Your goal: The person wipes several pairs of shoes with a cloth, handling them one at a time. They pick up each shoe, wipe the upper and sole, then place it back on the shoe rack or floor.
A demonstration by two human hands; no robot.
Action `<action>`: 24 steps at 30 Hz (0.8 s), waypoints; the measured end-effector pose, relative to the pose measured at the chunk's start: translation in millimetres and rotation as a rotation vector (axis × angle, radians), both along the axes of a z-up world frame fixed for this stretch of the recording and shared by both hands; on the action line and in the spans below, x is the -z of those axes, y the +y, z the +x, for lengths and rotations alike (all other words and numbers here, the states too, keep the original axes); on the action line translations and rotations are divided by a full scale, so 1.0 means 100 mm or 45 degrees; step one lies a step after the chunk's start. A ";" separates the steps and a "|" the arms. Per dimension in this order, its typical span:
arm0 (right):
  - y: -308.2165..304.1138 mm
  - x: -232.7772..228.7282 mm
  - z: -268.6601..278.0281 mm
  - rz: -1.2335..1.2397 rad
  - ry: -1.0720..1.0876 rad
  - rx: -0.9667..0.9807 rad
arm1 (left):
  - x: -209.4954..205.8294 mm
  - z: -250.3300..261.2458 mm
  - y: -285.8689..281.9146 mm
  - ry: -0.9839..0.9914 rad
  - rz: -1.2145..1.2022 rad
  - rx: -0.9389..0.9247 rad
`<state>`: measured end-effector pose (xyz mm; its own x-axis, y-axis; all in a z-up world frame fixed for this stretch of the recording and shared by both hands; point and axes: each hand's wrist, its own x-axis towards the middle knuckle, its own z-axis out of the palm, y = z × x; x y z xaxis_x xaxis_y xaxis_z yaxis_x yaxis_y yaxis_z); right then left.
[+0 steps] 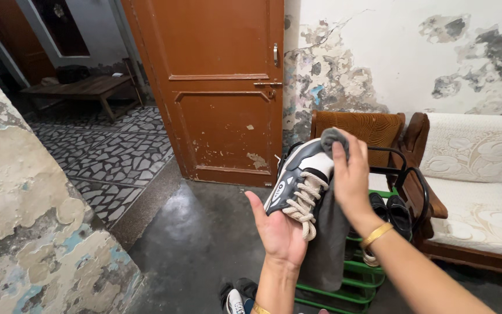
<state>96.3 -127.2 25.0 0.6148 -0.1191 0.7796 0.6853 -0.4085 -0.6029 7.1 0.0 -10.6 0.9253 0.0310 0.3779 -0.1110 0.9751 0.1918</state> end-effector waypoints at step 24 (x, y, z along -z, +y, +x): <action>0.18 -0.30 -0.37 -0.556 -0.207 0.301 | 0.12 0.08 0.12 0.178 0.004 -0.003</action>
